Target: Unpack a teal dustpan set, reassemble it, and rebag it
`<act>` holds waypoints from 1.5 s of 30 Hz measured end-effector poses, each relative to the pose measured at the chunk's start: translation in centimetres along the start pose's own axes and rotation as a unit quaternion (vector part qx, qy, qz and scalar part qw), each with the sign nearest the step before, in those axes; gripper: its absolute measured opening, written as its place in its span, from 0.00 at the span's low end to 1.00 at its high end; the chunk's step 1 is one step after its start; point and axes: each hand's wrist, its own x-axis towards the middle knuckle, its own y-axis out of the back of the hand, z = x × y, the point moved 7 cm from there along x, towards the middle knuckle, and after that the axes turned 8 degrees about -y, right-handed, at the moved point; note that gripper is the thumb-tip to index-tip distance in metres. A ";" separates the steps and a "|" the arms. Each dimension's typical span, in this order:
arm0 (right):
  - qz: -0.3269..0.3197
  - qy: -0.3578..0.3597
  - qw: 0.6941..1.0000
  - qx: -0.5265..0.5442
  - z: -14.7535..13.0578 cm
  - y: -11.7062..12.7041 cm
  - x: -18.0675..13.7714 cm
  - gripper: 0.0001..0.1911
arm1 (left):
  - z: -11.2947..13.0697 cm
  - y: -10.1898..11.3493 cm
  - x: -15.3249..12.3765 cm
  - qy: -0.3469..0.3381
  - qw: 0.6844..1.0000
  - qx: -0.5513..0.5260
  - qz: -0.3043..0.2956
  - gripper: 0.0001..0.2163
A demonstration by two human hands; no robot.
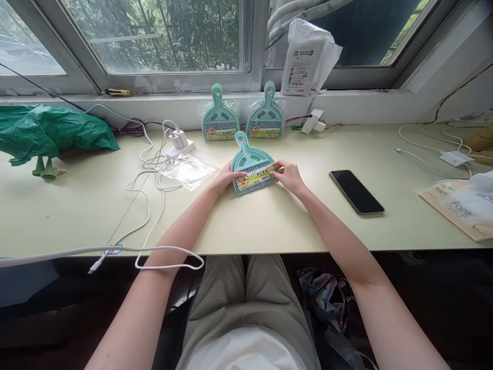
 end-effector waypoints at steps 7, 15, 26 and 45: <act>0.015 0.030 0.993 -0.112 -0.1 0.5 0.0 0.13 | -0.2 -0.3 0.1 -0.005 1.000 0.004 -0.004 0.34; 0.129 -0.045 0.985 -0.104 -0.1 2.3 -0.6 0.26 | -0.1 0.1 0.2 -0.011 0.999 0.003 0.046 0.30; -0.119 -0.201 0.864 0.446 -0.4 -5.1 -2.2 0.07 | 1.1 -0.9 -0.1 -0.073 0.993 -0.016 0.095 0.34; -0.116 -0.172 0.861 0.465 -0.9 -4.2 -2.1 0.05 | 1.3 -1.0 -0.3 -0.074 0.995 -0.020 0.064 0.29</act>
